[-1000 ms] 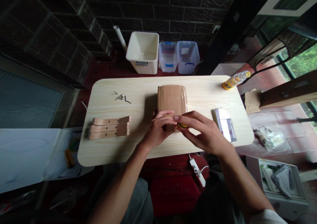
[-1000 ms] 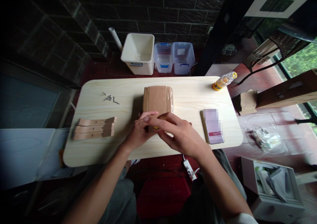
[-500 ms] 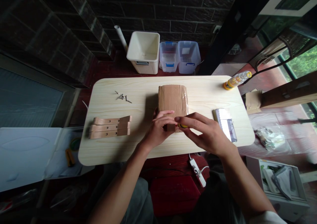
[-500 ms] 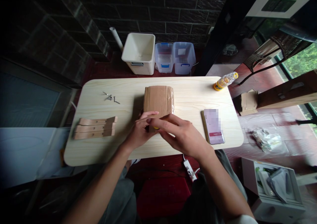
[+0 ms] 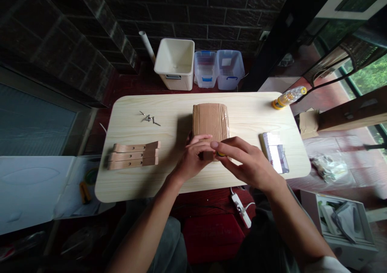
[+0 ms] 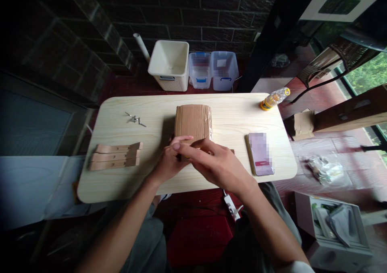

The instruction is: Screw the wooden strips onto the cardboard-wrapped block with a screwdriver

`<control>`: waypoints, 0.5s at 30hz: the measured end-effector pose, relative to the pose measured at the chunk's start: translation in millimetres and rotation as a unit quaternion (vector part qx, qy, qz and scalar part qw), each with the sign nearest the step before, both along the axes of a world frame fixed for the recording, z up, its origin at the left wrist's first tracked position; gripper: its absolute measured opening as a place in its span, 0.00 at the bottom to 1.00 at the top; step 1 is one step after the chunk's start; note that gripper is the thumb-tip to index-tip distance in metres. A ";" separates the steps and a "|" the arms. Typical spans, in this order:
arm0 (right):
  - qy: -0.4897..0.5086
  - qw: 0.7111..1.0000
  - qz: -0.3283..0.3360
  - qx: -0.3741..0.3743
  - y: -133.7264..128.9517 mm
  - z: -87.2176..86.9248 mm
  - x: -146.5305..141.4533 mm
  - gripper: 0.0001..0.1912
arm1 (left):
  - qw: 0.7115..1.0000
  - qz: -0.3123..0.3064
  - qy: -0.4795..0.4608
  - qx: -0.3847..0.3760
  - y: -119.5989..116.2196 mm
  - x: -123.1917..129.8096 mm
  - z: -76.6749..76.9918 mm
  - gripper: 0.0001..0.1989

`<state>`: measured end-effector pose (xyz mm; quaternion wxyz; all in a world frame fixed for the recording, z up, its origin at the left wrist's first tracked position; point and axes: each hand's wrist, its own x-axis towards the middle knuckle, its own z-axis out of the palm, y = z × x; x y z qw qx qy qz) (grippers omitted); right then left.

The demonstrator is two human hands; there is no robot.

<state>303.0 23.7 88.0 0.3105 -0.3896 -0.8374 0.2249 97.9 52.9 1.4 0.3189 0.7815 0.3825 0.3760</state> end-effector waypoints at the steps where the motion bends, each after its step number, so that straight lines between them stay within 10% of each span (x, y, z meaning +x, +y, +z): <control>1: -0.006 1.000 0.003 0.002 -0.3 1.0 -0.6 0.27 | 1.000 -0.001 0.003 -0.003 0.0 0.0 0.3 0.08; 15: -0.026 0.999 0.028 -0.026 -2.7 4.1 -1.4 0.24 | 1.000 -0.018 0.003 -0.005 1.5 -0.8 1.4 0.07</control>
